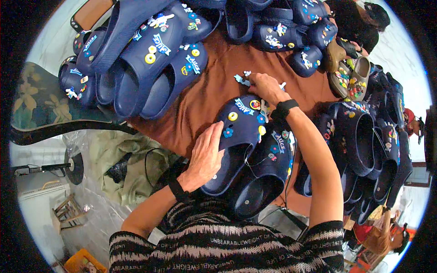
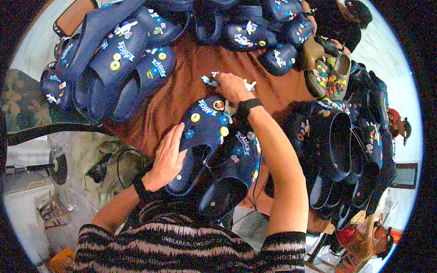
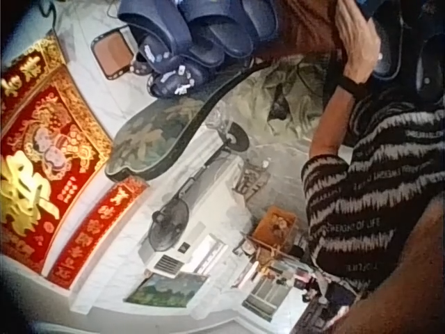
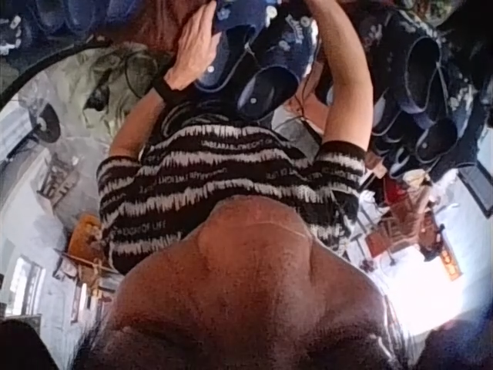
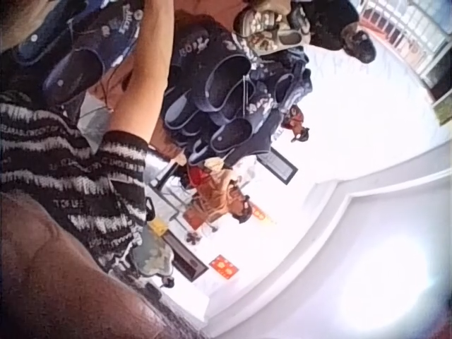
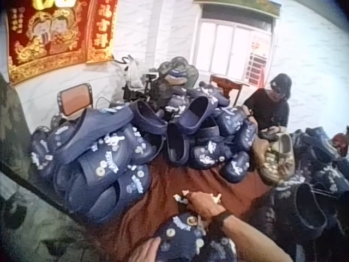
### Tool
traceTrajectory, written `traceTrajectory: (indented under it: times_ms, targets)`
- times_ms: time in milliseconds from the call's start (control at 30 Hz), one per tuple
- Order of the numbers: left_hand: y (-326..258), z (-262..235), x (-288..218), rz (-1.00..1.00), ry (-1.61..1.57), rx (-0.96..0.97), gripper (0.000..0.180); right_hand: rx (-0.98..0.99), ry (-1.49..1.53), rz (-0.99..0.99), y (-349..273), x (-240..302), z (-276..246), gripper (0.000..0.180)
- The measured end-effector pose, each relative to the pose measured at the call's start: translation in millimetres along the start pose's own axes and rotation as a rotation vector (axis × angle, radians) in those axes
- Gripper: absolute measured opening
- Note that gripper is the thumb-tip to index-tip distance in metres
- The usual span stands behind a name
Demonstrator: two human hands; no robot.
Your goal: Attaching decorative charms to blue clog-style shoes.
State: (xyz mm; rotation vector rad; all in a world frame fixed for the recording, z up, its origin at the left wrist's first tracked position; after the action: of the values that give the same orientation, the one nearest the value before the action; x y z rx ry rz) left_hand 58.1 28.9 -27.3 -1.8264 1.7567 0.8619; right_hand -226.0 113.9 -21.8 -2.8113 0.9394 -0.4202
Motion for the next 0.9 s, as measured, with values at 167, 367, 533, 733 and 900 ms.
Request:
traceTrajectory:
  times_ms: [167, 367, 533, 733, 900]
  targets:
    - [3, -4, -5, 0.03, 0.005, 0.026, 0.081, -0.021, 0.15, -0.01, -8, -4, -1, 0.029]
    - [4, -1, -8, 0.03, 0.008, 0.025, 0.076, -0.098, 0.34, 0.07, -27, -2, -20, 0.025]
    - [1, 1, -7, 0.013, 0.031, 0.018, 0.074, -0.02, 0.582, -0.155, -50, 51, -43, 0.024]
    - [2, -1, -10, 0.01, 0.024, 0.025, 0.073, 0.241, 0.617, -0.008, -81, 82, -11, 0.028]
    - [2, 1, -10, 0.007, 0.025, 0.044, 0.072, 0.239, 0.552, 0.076, -82, 83, -6, 0.03]
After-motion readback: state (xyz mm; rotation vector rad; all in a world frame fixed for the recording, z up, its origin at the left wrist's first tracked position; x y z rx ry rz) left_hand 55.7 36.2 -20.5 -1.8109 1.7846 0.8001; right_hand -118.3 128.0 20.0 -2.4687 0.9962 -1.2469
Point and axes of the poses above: each hand's wrist, its own y-axis towards the middle knuckle, its own z-axis out of the palm, x = y × z, the point moved 4 cm from there along y, towards the middle knuckle, and after that the axes turned 9 degrees about x, right-handed, at the moved point
